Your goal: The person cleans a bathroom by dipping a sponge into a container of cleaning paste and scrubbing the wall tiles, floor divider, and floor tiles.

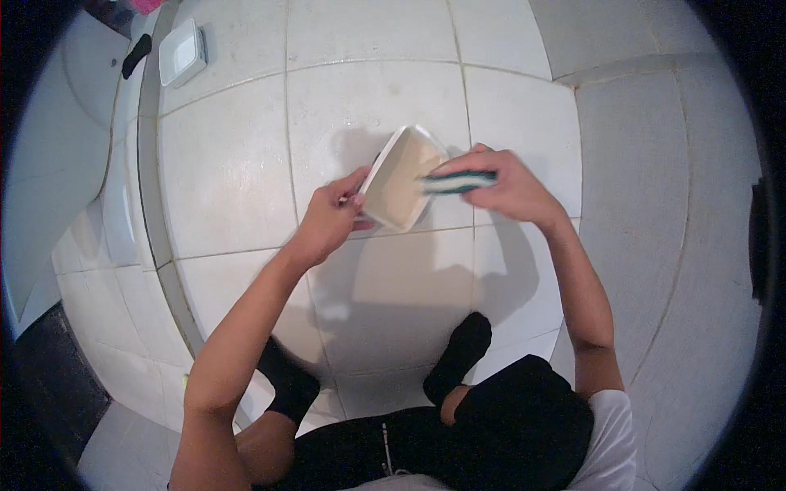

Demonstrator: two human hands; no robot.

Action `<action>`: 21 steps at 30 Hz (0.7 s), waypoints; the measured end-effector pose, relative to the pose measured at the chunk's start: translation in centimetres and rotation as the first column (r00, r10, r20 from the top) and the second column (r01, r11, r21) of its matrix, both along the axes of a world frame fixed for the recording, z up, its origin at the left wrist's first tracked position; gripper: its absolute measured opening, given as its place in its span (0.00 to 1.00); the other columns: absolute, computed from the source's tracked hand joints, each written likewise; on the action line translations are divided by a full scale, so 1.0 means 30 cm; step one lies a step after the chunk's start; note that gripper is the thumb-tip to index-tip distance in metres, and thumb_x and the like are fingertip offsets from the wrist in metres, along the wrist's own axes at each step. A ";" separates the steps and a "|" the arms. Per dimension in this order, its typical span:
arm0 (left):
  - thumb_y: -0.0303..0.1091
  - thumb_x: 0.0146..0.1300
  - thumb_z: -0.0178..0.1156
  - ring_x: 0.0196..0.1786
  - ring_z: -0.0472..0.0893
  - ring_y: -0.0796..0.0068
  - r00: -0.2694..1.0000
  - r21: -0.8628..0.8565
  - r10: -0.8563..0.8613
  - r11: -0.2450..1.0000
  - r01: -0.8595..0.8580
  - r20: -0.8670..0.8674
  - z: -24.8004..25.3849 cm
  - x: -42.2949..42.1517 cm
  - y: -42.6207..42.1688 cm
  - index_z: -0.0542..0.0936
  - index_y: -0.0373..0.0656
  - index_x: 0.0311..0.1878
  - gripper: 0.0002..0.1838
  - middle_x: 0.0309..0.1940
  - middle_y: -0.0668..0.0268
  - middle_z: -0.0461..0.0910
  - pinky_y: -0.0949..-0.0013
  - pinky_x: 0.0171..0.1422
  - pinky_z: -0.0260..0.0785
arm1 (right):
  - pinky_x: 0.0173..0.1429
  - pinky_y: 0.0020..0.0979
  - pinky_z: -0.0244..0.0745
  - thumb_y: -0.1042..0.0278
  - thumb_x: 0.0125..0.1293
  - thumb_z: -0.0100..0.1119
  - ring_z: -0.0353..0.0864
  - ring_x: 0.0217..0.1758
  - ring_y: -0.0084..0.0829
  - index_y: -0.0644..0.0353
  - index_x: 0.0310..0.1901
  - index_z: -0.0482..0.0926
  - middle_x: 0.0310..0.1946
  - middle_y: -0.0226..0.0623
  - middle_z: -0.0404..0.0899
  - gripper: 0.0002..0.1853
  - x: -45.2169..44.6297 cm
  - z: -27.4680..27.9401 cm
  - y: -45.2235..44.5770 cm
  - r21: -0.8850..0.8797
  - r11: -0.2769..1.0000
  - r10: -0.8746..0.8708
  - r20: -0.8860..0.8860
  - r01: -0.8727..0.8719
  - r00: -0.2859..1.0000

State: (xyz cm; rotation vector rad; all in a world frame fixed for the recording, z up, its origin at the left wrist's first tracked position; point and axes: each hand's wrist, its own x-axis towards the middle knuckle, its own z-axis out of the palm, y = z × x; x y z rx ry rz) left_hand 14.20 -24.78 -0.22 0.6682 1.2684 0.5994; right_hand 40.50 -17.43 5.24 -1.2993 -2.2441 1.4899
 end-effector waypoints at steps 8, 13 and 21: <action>0.28 0.66 0.54 0.50 0.77 0.71 0.845 -0.087 -0.530 0.841 0.534 0.066 -0.064 -0.167 -0.013 0.72 0.50 0.65 0.23 0.51 0.64 0.75 0.68 0.56 0.74 | 0.61 0.43 0.62 0.60 0.56 0.61 0.65 0.54 0.48 0.51 0.57 0.78 0.65 0.41 0.67 0.24 0.210 -0.250 -0.058 0.656 0.737 -0.505 0.377 0.161 0.777; 0.27 0.62 0.56 0.48 0.76 0.63 0.649 0.112 -0.728 0.642 0.758 -0.221 -0.054 -0.133 0.049 0.77 0.45 0.59 0.20 0.43 0.56 0.75 0.66 0.57 0.69 | 0.56 0.46 0.62 0.61 0.57 0.58 0.67 0.53 0.46 0.51 0.55 0.77 0.62 0.37 0.69 0.22 0.129 -0.362 0.068 0.755 0.655 -0.522 0.426 0.028 0.739; 0.27 0.58 0.54 0.61 0.67 0.52 0.398 0.391 0.149 0.655 0.646 -0.905 -0.182 -0.233 0.211 0.73 0.42 0.60 0.24 0.56 0.55 0.69 0.51 0.68 0.57 | 0.54 0.47 0.60 0.64 0.55 0.59 0.67 0.52 0.43 0.50 0.53 0.78 0.62 0.31 0.70 0.21 0.144 -0.332 -0.127 0.625 0.780 -0.400 0.481 0.014 0.780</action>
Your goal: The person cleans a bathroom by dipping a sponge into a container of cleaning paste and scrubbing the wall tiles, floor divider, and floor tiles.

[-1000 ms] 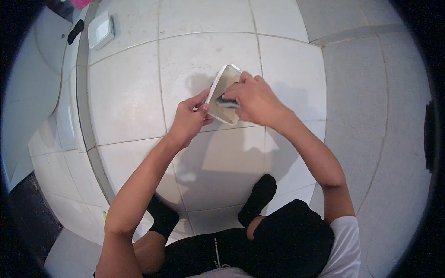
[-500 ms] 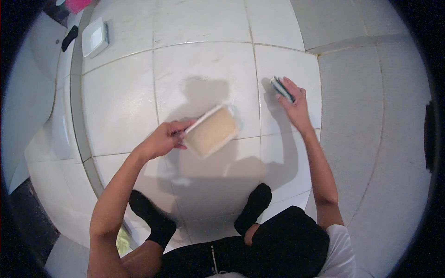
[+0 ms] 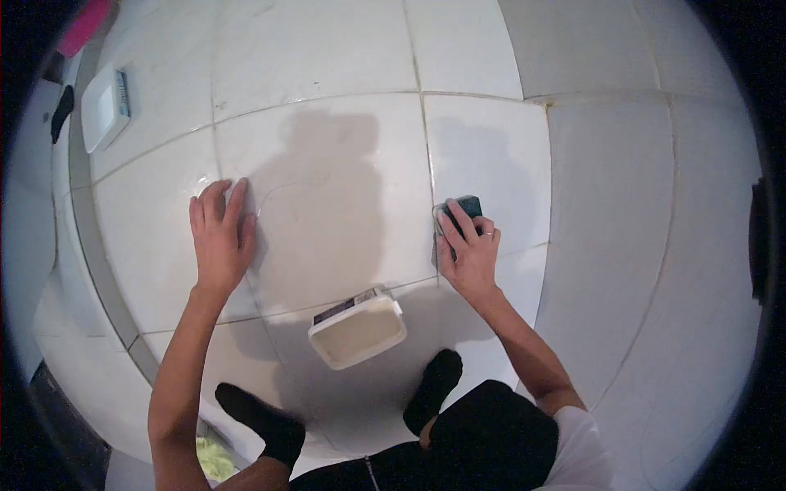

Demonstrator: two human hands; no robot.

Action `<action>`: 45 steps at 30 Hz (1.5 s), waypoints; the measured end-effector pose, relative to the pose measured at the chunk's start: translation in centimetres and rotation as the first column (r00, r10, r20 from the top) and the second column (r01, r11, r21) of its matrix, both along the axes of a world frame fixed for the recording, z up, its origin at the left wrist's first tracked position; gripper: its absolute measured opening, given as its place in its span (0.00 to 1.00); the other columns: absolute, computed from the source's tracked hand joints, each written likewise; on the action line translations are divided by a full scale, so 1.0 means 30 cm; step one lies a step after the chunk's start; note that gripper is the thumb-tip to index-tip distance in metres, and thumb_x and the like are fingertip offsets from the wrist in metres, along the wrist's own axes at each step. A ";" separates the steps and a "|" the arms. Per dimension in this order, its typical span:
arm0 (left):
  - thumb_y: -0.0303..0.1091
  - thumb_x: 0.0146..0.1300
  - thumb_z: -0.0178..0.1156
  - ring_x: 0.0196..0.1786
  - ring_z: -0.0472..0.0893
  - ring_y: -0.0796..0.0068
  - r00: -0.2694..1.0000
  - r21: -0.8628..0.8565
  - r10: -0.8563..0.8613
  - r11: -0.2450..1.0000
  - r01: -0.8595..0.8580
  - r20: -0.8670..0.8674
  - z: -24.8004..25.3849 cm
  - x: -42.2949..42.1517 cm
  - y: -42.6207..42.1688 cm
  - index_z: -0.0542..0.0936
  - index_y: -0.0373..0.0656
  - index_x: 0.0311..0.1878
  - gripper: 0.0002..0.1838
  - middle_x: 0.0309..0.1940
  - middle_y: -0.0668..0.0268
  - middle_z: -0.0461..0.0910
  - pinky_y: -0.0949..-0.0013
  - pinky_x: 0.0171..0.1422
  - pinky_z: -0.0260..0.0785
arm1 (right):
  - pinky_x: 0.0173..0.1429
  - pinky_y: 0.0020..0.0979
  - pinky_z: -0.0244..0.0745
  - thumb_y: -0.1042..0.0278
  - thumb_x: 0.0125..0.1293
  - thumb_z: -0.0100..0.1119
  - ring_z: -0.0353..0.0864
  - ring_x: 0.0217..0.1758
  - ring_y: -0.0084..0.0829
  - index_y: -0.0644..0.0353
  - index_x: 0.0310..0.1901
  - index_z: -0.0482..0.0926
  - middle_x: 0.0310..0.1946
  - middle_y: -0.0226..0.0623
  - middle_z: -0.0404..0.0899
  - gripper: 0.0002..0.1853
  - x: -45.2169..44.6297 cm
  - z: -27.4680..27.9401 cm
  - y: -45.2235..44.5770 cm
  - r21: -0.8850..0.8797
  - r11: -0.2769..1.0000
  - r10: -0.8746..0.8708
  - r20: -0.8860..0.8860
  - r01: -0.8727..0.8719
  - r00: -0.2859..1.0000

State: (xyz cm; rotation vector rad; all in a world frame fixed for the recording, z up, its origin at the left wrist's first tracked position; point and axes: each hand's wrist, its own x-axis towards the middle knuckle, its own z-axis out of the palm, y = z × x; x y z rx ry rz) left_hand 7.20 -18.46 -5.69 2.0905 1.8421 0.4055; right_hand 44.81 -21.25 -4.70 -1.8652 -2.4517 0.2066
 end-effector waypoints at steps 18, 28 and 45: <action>0.35 0.64 0.44 0.71 0.55 0.48 0.983 0.000 -0.043 0.999 0.043 -0.178 -0.077 0.004 -0.039 0.65 0.42 0.67 0.27 0.65 0.49 0.60 0.39 0.74 0.35 | 0.71 0.54 0.49 0.65 0.69 0.44 0.56 0.71 0.54 0.64 0.60 0.71 0.67 0.49 0.62 0.21 0.410 -0.145 0.378 0.247 0.904 -0.344 -0.065 0.349 0.937; 0.35 0.62 0.44 0.70 0.57 0.48 0.980 0.073 -0.052 0.995 0.067 -0.191 -0.089 0.004 -0.022 0.66 0.41 0.66 0.28 0.63 0.50 0.61 0.40 0.74 0.37 | 0.58 0.58 0.58 0.68 0.64 0.45 0.60 0.69 0.49 0.54 0.65 0.67 0.70 0.41 0.59 0.25 0.331 -0.174 0.440 0.240 0.957 -0.179 0.046 0.163 0.983; 0.37 0.65 0.42 0.71 0.56 0.46 0.972 0.062 -0.081 0.993 0.097 -0.221 -0.086 -0.008 -0.014 0.66 0.37 0.66 0.27 0.63 0.46 0.62 0.40 0.73 0.38 | 0.53 0.55 0.72 0.54 0.60 0.53 0.65 0.59 0.54 0.70 0.54 0.70 0.57 0.54 0.66 0.28 0.137 -0.134 0.631 0.264 0.889 -0.419 0.139 0.374 0.898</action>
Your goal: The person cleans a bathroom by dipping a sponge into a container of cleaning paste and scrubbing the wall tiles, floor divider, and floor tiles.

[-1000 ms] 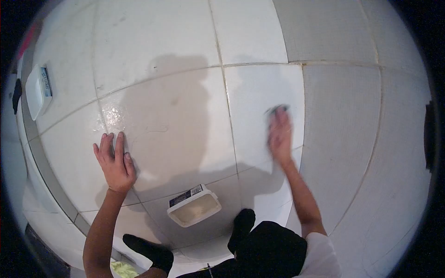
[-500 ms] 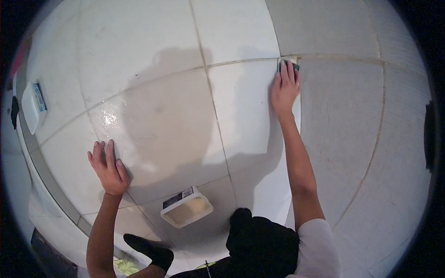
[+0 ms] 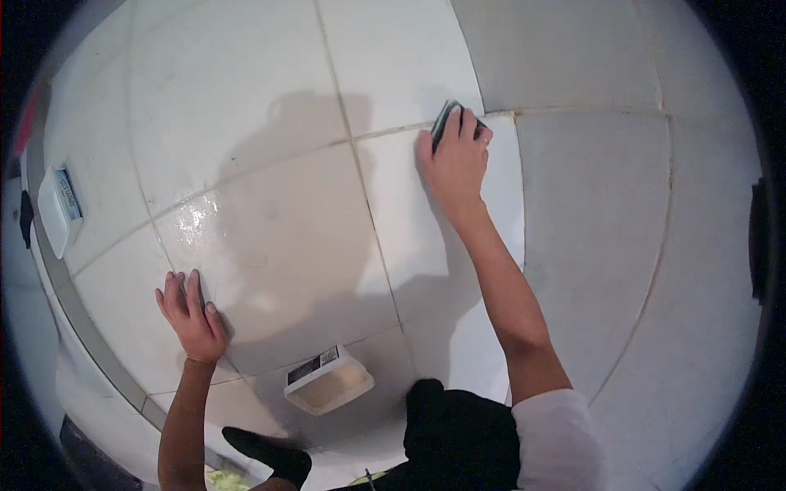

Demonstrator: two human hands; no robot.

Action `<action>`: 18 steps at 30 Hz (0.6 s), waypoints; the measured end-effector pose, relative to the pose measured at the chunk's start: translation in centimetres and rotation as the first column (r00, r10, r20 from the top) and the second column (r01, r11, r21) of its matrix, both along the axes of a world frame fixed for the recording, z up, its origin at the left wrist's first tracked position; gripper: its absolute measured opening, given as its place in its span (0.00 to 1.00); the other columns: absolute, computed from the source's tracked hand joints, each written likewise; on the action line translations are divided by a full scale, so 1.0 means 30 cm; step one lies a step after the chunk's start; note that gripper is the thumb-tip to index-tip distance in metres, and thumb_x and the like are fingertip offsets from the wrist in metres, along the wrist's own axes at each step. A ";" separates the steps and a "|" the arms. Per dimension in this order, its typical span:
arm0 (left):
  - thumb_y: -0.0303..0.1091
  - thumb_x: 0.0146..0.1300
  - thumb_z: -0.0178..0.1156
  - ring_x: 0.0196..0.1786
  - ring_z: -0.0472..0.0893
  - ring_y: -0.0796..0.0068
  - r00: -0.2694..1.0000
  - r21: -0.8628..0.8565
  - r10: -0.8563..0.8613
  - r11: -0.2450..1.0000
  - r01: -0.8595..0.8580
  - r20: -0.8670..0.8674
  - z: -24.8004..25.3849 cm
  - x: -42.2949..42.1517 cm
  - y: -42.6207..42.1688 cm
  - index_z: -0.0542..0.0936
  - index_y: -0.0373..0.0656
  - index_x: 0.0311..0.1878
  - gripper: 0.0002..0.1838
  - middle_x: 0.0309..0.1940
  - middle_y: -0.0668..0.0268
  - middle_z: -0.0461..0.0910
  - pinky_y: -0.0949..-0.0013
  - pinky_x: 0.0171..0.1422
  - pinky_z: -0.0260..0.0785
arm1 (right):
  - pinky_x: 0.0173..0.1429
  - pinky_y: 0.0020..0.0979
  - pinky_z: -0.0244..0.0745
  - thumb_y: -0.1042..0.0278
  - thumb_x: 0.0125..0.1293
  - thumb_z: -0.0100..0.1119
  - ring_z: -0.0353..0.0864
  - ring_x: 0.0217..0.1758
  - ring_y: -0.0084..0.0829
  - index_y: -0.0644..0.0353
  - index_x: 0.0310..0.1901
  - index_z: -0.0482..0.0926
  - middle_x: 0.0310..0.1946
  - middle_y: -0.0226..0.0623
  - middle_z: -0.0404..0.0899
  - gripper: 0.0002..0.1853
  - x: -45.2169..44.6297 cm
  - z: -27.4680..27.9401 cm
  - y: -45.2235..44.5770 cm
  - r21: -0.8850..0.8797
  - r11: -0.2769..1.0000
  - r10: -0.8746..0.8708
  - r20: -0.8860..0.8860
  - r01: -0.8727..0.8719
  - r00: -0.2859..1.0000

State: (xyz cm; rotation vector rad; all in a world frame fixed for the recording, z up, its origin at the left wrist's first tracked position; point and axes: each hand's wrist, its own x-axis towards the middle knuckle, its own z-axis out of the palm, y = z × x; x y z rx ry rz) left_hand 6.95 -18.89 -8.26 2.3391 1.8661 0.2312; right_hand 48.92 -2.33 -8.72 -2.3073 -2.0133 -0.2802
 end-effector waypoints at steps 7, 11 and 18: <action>0.37 0.63 0.44 0.71 0.57 0.47 1.000 -0.018 -0.002 1.000 0.002 0.026 0.003 0.003 -0.007 0.66 0.39 0.66 0.27 0.63 0.49 0.61 0.40 0.74 0.36 | 0.55 0.54 0.68 0.51 0.63 0.49 0.69 0.51 0.51 0.78 0.50 0.71 0.52 0.50 0.73 0.30 0.061 0.033 0.405 -0.360 0.932 0.142 0.279 -0.033 0.950; 0.37 0.63 0.44 0.71 0.56 0.48 1.000 -0.009 0.022 1.000 -0.022 0.022 0.001 -0.004 -0.013 0.66 0.39 0.66 0.27 0.63 0.49 0.61 0.40 0.74 0.36 | 0.59 0.53 0.65 0.46 0.65 0.49 0.64 0.57 0.60 0.77 0.48 0.74 0.53 0.65 0.67 0.32 0.065 0.019 0.143 -0.018 0.999 -0.041 -0.024 0.041 0.999; 0.39 0.67 0.41 0.71 0.57 0.47 1.000 -0.019 -0.004 1.000 0.004 -0.004 0.009 0.009 -0.013 0.65 0.38 0.67 0.27 0.64 0.46 0.61 0.40 0.73 0.38 | 0.59 0.54 0.66 0.32 0.63 0.41 0.59 0.62 0.61 0.75 0.44 0.80 0.57 0.65 0.67 0.42 -0.014 0.004 0.517 -0.033 0.981 -0.194 -0.208 0.192 0.959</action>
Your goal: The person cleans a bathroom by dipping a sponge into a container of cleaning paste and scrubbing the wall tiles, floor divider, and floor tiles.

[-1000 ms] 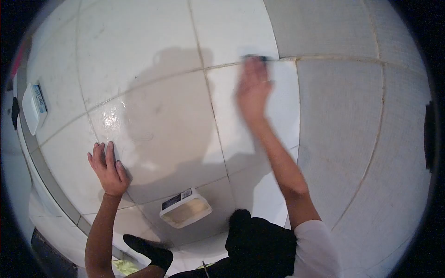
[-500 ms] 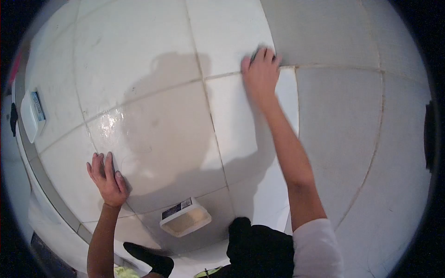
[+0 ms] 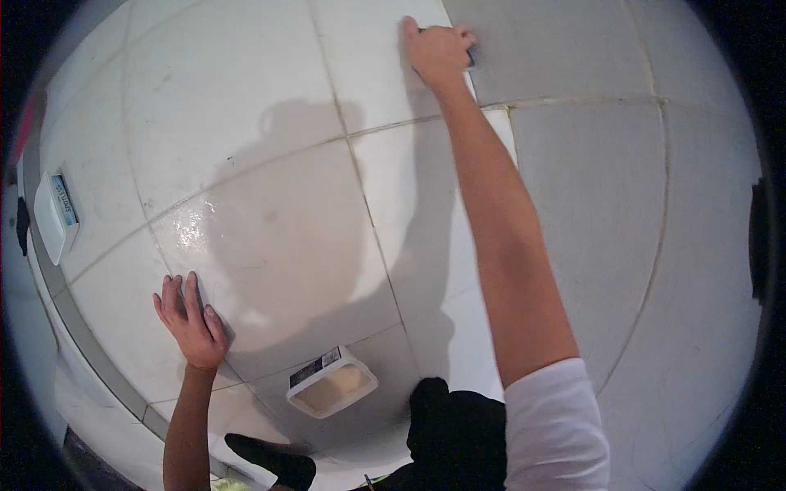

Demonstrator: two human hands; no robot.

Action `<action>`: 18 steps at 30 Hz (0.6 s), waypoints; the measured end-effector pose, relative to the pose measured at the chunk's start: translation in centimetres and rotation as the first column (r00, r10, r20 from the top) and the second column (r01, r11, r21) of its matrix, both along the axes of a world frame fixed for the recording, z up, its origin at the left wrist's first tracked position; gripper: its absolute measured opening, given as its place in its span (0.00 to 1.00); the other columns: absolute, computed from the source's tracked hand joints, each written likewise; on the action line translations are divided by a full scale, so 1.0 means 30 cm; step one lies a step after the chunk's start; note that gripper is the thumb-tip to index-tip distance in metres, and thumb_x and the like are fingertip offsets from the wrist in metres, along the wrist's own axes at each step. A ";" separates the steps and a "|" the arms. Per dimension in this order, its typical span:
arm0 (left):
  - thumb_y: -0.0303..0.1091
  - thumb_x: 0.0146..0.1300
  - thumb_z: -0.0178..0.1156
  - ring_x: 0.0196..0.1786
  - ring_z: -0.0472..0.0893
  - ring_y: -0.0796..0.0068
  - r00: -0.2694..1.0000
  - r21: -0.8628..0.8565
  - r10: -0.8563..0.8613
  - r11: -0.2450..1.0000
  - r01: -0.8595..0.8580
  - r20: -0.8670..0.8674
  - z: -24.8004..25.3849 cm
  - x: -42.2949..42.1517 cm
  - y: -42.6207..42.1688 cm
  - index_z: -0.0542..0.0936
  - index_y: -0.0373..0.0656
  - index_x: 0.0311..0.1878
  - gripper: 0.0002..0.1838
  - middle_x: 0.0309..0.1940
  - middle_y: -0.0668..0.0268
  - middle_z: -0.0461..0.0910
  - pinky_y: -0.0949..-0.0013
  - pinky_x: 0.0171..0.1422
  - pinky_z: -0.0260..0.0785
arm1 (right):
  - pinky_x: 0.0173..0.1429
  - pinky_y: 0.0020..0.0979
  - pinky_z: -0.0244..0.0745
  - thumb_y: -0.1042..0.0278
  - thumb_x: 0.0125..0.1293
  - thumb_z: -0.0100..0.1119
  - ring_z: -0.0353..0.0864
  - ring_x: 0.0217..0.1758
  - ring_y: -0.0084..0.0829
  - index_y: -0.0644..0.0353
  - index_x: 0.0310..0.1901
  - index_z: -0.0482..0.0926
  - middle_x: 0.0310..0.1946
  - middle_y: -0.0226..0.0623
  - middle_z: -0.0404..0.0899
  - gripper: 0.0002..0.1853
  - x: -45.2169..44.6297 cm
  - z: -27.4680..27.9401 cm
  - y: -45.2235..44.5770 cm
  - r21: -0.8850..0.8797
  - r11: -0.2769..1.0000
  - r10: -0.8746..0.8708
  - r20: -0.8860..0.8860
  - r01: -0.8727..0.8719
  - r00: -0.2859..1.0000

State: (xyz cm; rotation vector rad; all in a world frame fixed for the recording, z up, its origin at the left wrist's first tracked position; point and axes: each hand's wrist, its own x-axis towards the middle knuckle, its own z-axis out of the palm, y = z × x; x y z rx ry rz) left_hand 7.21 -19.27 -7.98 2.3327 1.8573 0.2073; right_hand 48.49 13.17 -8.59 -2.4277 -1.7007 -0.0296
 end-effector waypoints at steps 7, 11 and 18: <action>0.38 0.63 0.44 0.71 0.56 0.50 1.000 0.002 0.028 1.000 -0.028 0.012 -0.002 -0.002 0.004 0.65 0.40 0.67 0.28 0.63 0.50 0.61 0.41 0.74 0.37 | 0.51 0.47 0.69 0.48 0.52 0.64 0.70 0.53 0.47 0.67 0.51 0.70 0.47 0.46 0.72 0.33 -0.497 -0.007 -0.300 0.152 0.768 0.634 -0.046 -0.622 0.772; 0.38 0.62 0.45 0.71 0.56 0.49 0.999 0.010 0.034 0.999 -0.035 0.010 -0.018 -0.005 0.008 0.65 0.40 0.67 0.29 0.63 0.50 0.61 0.41 0.74 0.37 | 0.48 0.49 0.69 0.60 0.42 0.67 0.75 0.46 0.48 0.67 0.56 0.67 0.44 0.48 0.76 0.37 -0.162 -0.039 -0.480 0.140 0.808 0.588 -0.138 -0.572 0.797; 0.37 0.62 0.44 0.71 0.56 0.48 0.999 -0.017 0.039 0.999 -0.039 -0.004 -0.001 -0.003 0.014 0.65 0.39 0.67 0.29 0.63 0.49 0.61 0.40 0.74 0.37 | 0.49 0.52 0.67 0.61 0.51 0.62 0.73 0.45 0.49 0.64 0.47 0.70 0.43 0.51 0.74 0.23 -0.299 -0.167 -0.373 0.472 0.760 0.460 0.096 -0.447 0.883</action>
